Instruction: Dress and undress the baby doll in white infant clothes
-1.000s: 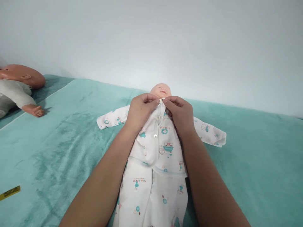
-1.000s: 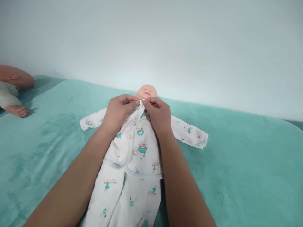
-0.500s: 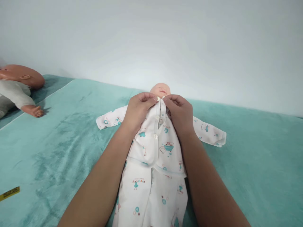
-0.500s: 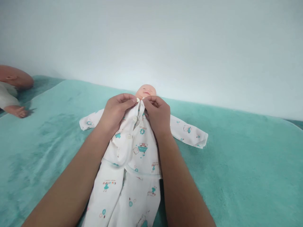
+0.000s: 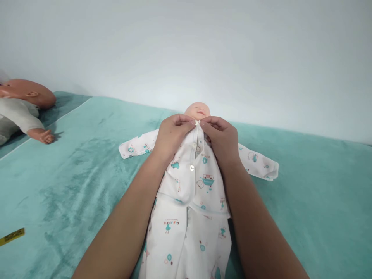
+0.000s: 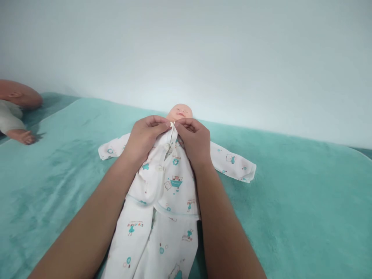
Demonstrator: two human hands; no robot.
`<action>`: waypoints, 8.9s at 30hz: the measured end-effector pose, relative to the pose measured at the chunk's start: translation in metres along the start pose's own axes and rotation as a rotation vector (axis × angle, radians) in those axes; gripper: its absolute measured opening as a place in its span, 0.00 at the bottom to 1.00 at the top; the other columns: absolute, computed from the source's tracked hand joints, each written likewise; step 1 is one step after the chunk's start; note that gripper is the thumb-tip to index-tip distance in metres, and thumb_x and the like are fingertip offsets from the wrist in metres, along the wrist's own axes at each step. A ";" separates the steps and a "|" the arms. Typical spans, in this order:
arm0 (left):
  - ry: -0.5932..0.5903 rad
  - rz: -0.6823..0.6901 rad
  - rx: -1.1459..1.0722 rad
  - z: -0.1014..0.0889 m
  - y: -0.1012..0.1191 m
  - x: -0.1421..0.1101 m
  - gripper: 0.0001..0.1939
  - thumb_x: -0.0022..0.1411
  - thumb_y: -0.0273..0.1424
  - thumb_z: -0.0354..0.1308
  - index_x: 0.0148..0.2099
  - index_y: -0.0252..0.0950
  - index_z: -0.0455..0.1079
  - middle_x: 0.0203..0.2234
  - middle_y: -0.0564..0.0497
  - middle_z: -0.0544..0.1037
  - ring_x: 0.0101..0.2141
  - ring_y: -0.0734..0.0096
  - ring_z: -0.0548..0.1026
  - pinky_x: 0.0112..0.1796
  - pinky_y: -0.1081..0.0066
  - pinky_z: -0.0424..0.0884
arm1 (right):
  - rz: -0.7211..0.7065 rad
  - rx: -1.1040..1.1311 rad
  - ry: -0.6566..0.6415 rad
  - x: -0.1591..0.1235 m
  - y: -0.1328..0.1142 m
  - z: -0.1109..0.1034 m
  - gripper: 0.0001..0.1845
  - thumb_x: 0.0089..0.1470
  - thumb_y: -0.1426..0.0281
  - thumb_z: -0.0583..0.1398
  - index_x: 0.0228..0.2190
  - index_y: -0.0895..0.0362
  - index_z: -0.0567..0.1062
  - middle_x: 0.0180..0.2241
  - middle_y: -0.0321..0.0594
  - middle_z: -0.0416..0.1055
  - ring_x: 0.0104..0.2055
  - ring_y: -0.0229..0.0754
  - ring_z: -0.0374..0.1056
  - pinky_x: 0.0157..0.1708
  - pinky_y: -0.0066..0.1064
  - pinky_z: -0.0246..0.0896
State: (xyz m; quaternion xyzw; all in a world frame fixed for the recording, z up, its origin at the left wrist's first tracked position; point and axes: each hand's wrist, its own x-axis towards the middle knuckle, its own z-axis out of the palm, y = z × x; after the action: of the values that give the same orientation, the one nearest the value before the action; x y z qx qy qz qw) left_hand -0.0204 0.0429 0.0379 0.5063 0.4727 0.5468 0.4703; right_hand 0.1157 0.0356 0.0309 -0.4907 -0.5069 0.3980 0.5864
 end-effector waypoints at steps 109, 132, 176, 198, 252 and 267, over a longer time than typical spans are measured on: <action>0.012 0.095 0.222 -0.004 -0.008 0.006 0.09 0.53 0.24 0.55 0.31 0.38 0.76 0.36 0.50 0.80 0.40 0.66 0.75 0.47 0.65 0.68 | 0.064 -0.102 -0.039 0.004 -0.003 0.001 0.08 0.43 0.70 0.63 0.30 0.55 0.72 0.26 0.32 0.71 0.21 0.32 0.62 0.22 0.26 0.57; 0.067 0.161 0.223 -0.006 0.002 -0.019 0.08 0.54 0.26 0.53 0.33 0.37 0.73 0.29 0.53 0.77 0.32 0.71 0.72 0.38 0.71 0.67 | -0.025 -0.372 -0.025 -0.020 -0.019 0.006 0.15 0.53 0.59 0.60 0.23 0.54 0.65 0.20 0.30 0.63 0.23 0.35 0.57 0.26 0.29 0.53; -0.181 -0.023 -0.055 -0.020 0.007 -0.057 0.09 0.54 0.36 0.66 0.34 0.36 0.76 0.23 0.54 0.72 0.25 0.77 0.67 0.25 0.75 0.60 | 0.064 0.027 -0.118 -0.061 -0.005 -0.019 0.13 0.44 0.64 0.70 0.34 0.53 0.81 0.29 0.34 0.74 0.32 0.36 0.66 0.35 0.29 0.63; -0.160 -0.023 0.126 -0.016 0.015 -0.060 0.06 0.54 0.30 0.63 0.33 0.36 0.68 0.24 0.56 0.69 0.25 0.79 0.65 0.26 0.76 0.60 | -0.048 -0.271 -0.288 -0.062 -0.015 -0.014 0.09 0.49 0.68 0.64 0.35 0.53 0.74 0.26 0.30 0.67 0.25 0.33 0.59 0.25 0.27 0.54; -0.623 -0.074 0.417 -0.049 0.037 -0.065 0.08 0.59 0.37 0.59 0.32 0.38 0.75 0.23 0.53 0.73 0.25 0.75 0.68 0.24 0.75 0.61 | -0.062 -0.780 -0.590 -0.072 -0.057 -0.032 0.17 0.51 0.65 0.63 0.20 0.54 0.62 0.19 0.32 0.60 0.20 0.33 0.49 0.18 0.30 0.39; -0.705 -0.084 0.431 -0.054 0.036 -0.064 0.04 0.58 0.31 0.59 0.33 0.36 0.71 0.24 0.57 0.69 0.25 0.79 0.65 0.24 0.77 0.59 | 0.209 -0.348 -0.765 -0.058 -0.047 -0.040 0.20 0.54 0.61 0.63 0.21 0.56 0.62 0.19 0.29 0.58 0.21 0.30 0.57 0.21 0.25 0.48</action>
State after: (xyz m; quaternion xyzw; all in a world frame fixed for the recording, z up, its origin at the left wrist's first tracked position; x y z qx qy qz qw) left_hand -0.0731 -0.0267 0.0646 0.7295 0.4068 0.2088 0.5086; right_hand 0.1443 -0.0367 0.0648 -0.4480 -0.6950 0.5170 0.2214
